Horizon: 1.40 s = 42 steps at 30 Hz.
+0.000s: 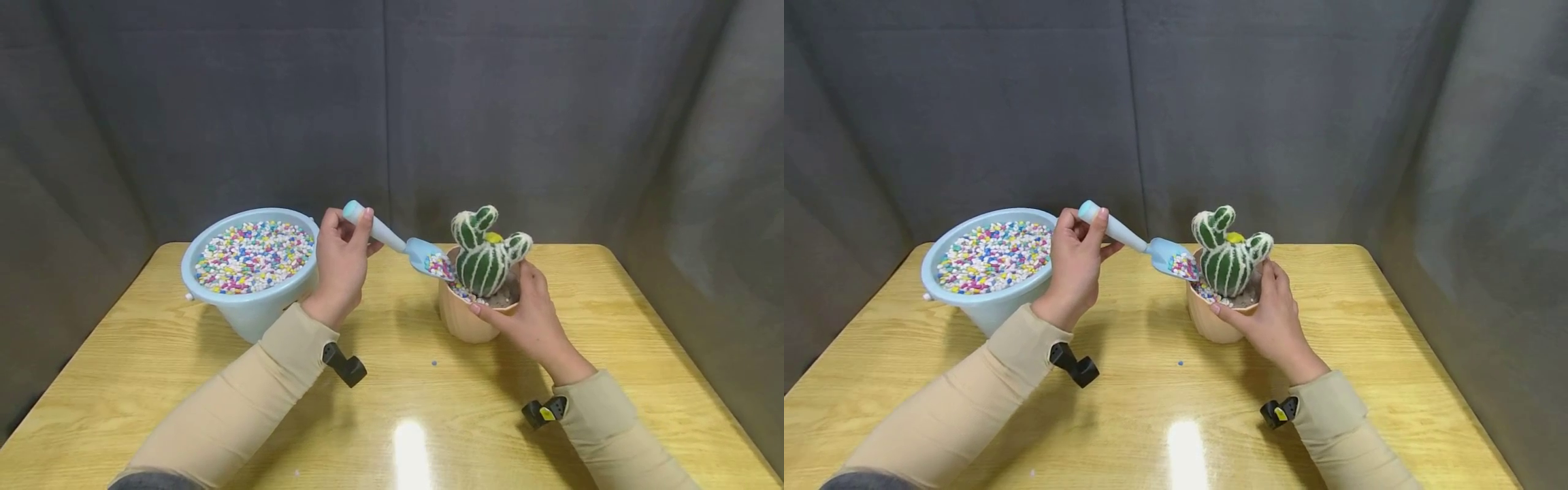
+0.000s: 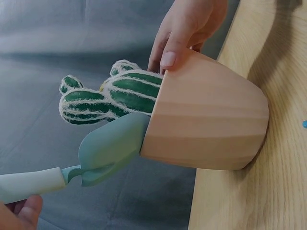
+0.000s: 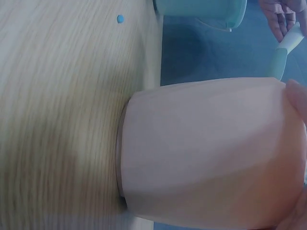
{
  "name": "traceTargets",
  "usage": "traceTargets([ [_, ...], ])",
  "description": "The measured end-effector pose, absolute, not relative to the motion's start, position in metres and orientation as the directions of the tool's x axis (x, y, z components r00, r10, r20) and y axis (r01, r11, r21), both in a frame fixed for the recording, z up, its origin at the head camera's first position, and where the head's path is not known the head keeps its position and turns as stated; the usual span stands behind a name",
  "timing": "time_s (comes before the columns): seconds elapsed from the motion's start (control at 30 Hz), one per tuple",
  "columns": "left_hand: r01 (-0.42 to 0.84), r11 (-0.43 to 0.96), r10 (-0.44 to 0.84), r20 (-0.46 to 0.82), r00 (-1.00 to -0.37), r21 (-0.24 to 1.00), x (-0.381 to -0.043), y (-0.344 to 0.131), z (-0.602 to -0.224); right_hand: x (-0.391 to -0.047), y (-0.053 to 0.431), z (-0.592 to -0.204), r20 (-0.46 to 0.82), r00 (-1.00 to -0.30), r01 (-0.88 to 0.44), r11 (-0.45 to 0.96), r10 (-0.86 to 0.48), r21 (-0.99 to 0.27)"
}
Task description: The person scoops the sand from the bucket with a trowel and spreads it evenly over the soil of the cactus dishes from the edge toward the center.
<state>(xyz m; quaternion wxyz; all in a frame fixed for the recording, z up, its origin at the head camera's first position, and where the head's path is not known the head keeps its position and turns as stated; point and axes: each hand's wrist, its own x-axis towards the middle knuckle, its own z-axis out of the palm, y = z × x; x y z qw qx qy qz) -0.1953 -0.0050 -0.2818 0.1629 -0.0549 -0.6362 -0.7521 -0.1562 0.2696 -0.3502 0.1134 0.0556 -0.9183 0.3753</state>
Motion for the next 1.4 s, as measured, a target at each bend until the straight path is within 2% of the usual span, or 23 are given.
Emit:
traceTargets([
  [0.7,0.350,-0.098,-0.168,0.331,-0.929,0.932,-0.193,-0.002,-0.281,-0.164,0.283,-0.351,0.215,-0.969,-0.238,0.691,-0.122,-0.682],
  [1.07,0.428,-0.069,-0.158,0.414,-0.896,0.901,-0.194,0.001,-0.279,-0.168,0.286,-0.350,0.220,-0.965,-0.258,0.687,-0.144,-0.680],
  [1.4,0.447,-0.064,-0.162,0.432,-0.887,0.892,-0.193,0.002,-0.279,-0.167,0.290,-0.350,0.228,-0.957,-0.289,0.677,-0.180,-0.677],
])
